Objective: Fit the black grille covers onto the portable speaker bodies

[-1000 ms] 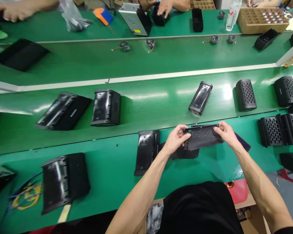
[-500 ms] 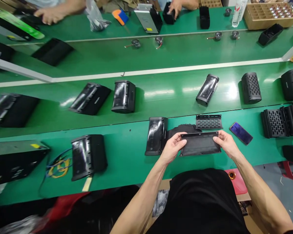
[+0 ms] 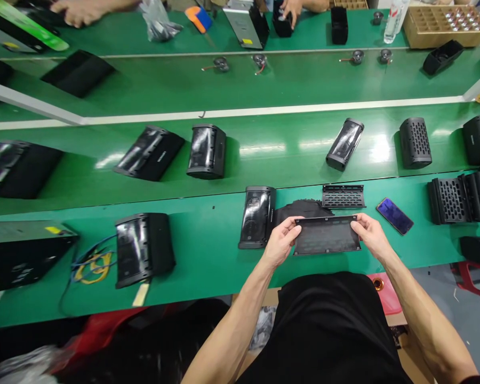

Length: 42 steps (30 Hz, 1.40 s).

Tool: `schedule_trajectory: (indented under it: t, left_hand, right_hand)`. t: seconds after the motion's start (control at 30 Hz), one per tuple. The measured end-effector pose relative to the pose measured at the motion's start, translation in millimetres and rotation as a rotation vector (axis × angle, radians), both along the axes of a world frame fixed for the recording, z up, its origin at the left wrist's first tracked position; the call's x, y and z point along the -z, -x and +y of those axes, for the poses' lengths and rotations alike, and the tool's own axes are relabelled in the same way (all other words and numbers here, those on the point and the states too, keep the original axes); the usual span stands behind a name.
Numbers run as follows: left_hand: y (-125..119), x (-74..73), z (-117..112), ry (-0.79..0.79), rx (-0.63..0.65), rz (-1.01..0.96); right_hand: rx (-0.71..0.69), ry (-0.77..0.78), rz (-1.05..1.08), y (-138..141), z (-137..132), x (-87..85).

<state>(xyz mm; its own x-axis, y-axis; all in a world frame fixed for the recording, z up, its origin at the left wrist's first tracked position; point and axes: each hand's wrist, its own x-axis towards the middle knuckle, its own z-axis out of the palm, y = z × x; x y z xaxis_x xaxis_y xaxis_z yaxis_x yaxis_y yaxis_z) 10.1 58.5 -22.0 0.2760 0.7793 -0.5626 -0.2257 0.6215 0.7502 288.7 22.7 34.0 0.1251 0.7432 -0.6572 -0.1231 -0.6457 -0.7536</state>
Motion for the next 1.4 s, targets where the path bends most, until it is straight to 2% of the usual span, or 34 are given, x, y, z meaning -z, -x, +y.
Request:
schedule_trajectory:
  t: [0.27, 0.5, 0.8, 1.23, 1.4]
  left_hand:
    - [-0.6, 2.2, -4.1, 0.060, -0.042, -0.060]
    - [-1.0, 9.6, -5.5, 0.072, -0.064, -0.104]
    - [-2.4, 10.8, -3.7, 0.087, -0.050, -0.114]
    - [-2.5, 15.7, 0.6, 0.033, -0.059, -0.090]
    - [-1.9, 12.9, 4.0, 0.116, -0.126, -0.109]
  right_hand:
    - [0.034, 0.037, 0.013, 0.4, 1.1, 3.0]
    - [0.005, 0.046, -0.015, -2.3, -1.0, 6.4]
    - [0.025, 0.044, -0.008, 0.5, 1.7, -1.3]
    - [0.004, 0.025, -0.004, 1.0, 1.3, -3.4]
    - [0.039, 0.042, 0.039, 1.8, 3.6, -4.9]
